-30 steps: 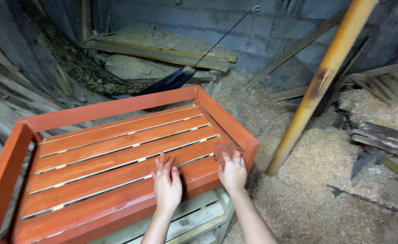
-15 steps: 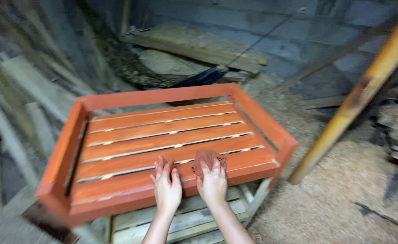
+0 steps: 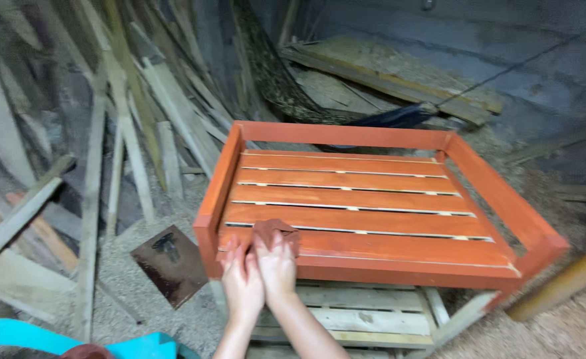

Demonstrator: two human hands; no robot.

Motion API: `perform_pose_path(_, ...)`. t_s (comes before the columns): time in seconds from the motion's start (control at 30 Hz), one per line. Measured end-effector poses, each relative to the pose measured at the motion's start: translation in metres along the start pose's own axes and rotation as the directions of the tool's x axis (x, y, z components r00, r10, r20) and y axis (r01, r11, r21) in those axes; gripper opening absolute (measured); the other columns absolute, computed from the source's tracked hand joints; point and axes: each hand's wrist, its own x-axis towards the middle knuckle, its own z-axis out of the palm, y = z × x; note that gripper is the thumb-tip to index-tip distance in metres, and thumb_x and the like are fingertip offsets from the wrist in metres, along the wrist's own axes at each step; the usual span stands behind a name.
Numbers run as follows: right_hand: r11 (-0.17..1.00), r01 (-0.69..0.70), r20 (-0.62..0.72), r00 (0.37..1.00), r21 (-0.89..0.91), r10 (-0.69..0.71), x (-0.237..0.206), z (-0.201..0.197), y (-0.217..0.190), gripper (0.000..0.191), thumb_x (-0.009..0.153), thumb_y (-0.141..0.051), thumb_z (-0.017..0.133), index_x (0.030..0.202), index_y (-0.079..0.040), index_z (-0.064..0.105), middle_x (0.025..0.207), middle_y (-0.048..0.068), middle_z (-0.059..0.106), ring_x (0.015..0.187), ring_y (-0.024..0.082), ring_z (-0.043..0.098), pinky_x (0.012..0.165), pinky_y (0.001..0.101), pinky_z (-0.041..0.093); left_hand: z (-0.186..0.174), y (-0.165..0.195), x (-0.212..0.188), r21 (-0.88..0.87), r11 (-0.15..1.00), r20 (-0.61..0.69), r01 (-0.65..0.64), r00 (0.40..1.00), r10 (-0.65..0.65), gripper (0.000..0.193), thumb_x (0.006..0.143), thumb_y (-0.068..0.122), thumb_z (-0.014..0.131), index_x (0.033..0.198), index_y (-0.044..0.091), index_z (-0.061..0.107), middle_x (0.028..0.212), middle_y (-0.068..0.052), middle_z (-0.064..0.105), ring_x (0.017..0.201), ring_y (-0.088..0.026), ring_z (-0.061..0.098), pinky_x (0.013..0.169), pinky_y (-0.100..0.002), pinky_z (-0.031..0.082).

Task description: The person wipes the surface of a reddish-brown wooden bench with a brown cloth. They move along the bench, wiping the slats and frame, then return to wipe the backrest area.

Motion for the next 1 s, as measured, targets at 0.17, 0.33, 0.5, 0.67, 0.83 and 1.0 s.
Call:
perform_pose_path(0.17,0.980,0.194,-0.169,0.965,-0.046,-0.199,0.019,0.015,-0.064,0.045,0.089,-0.019,0.064,0.135,-0.019,0.066,0.140,0.026,0.054,0.118,0.048,0.060,0.103,0.0550,0.051,-0.055,-0.026,0.007,-0.049,0.999,-0.110,0.011,0.994,-0.016,0.041,0.096,0.010,0.049,0.134,-0.002,0.062,0.142,-0.025,0.060,0.142,-0.040,0.049,0.119,-0.049,0.030)
perform_pose_path(0.33,0.968,0.226,-0.055,0.974,0.113,-0.221,0.015,0.000,-0.065,0.059,0.071,-0.020,0.069,0.130,-0.010,0.064,0.134,0.032,0.053,0.112,0.051,0.057,0.094,0.0585,0.049,-0.070,-0.031,0.015,-0.054,0.998,-0.131,0.011,0.991,-0.018,0.038,0.097,0.009,0.048,0.129,0.001,0.065,0.137,-0.021,0.066,0.140,-0.036,0.055,0.116,-0.045,0.040)
perform_pose_path(0.5,0.979,0.152,-0.050,0.988,0.140,-0.146,0.022,0.009,-0.050,0.048,0.089,-0.019,0.065,0.136,-0.010,0.062,0.133,0.029,0.057,0.115,0.048,0.058,0.097,0.0550,0.051,-0.045,-0.023,0.008,-0.058,0.997,-0.045,-0.058,0.997,0.056,0.038,0.097,0.011,0.051,0.130,0.000,0.066,0.142,-0.023,0.061,0.139,-0.040,0.053,0.117,-0.049,0.035)
perform_pose_path(0.67,0.784,0.037,-0.061,0.998,0.620,0.001,0.022,-0.001,-0.022,0.025,0.093,-0.015,0.061,0.113,-0.010,0.074,0.126,0.022,0.065,0.116,0.037,0.063,0.098,0.0458,0.053,-0.020,-0.012,0.008,-0.061,0.998,0.109,-0.031,0.993,0.038,0.040,0.100,0.020,0.051,0.135,0.004,0.063,0.151,-0.021,0.054,0.144,-0.044,0.042,0.122,-0.051,0.025)
perform_pose_path(0.83,0.980,0.021,-0.248,0.968,0.200,0.029,0.032,-0.047,0.052,0.039,0.064,-0.006,0.076,0.102,-0.013,0.076,0.109,0.022,0.066,0.099,0.039,0.065,0.084,0.0449,0.056,0.005,0.001,0.014,0.023,0.998,0.303,0.053,0.951,-0.058,0.052,0.101,0.028,0.049,0.149,0.009,0.048,0.164,-0.015,0.034,0.152,-0.043,0.023,0.121,-0.054,0.018)
perform_pose_path(1.0,0.971,-0.055,-0.388,0.910,0.234,0.145,0.065,-0.083,0.141,0.048,0.071,-0.009,0.078,0.119,-0.013,0.070,0.108,0.021,0.067,0.106,0.042,0.064,0.094,0.0486,0.053,0.044,0.016,0.024,0.164,0.986,0.336,0.029,0.938,-0.083,0.054,0.100,0.031,0.048,0.149,0.011,0.047,0.165,-0.012,0.029,0.155,-0.035,0.017,0.120,-0.058,0.012)
